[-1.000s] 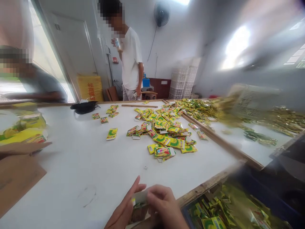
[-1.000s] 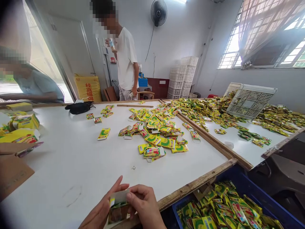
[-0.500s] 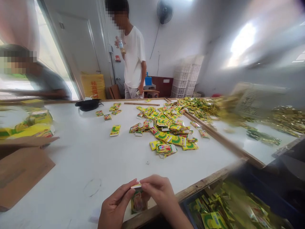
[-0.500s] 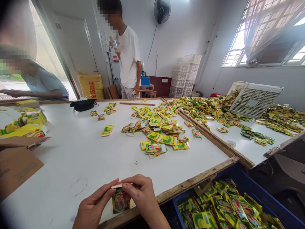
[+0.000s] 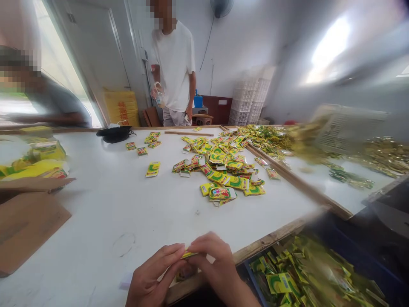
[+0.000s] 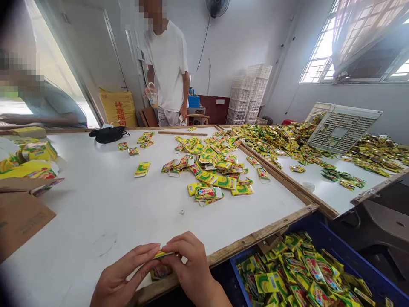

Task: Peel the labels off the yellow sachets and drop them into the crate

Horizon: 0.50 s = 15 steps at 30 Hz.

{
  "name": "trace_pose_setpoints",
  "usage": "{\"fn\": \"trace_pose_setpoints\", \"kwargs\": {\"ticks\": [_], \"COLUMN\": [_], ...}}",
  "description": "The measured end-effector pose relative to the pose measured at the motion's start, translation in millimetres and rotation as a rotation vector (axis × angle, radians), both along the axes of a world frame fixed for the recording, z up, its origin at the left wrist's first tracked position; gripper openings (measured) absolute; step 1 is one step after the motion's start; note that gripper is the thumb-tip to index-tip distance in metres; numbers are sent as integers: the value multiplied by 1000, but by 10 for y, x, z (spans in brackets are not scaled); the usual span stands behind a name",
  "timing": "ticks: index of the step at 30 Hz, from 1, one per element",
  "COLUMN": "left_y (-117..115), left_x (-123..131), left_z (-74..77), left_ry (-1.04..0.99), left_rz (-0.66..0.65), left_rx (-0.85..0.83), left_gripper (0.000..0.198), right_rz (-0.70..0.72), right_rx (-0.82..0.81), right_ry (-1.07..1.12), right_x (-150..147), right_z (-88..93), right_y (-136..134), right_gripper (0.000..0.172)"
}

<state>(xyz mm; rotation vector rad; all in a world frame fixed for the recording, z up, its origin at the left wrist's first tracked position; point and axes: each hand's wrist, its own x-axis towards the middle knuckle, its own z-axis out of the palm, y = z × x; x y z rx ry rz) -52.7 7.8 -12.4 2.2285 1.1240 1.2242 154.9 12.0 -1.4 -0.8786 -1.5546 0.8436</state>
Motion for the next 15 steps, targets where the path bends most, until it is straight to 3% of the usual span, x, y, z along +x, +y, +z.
{"fn": "trace_pose_setpoints", "kwargs": {"ticks": [4,6,8,10,12,15], "left_y": [-106,-132,-126,-91,-34,73], "left_x": [-20,1,53,124,193,260], "left_z": [-42,-26,-1,2,-30,-105], "left_ry": [21,37,59,31,-68,-139], "left_rz": [-57,-97,-84,17,162,187], "left_rx": [1,27,47,-22,-162,-345], "left_gripper": [39,40,41,49,57,31], "right_rz": [-79,-63,-78,-224,-495,-771], "right_rx": [124,115,68,-36,-191,-498], "right_ry": [-68,-49,-12,10,-13,-168], "right_x": [-149,-194,-42,423,1168,2290], "right_z": [-181,-177,-85,56,196,347], "right_y": [-138,-165,-183,-250,-382,-550], "right_gripper": [19,18,15,12,13,8]}}
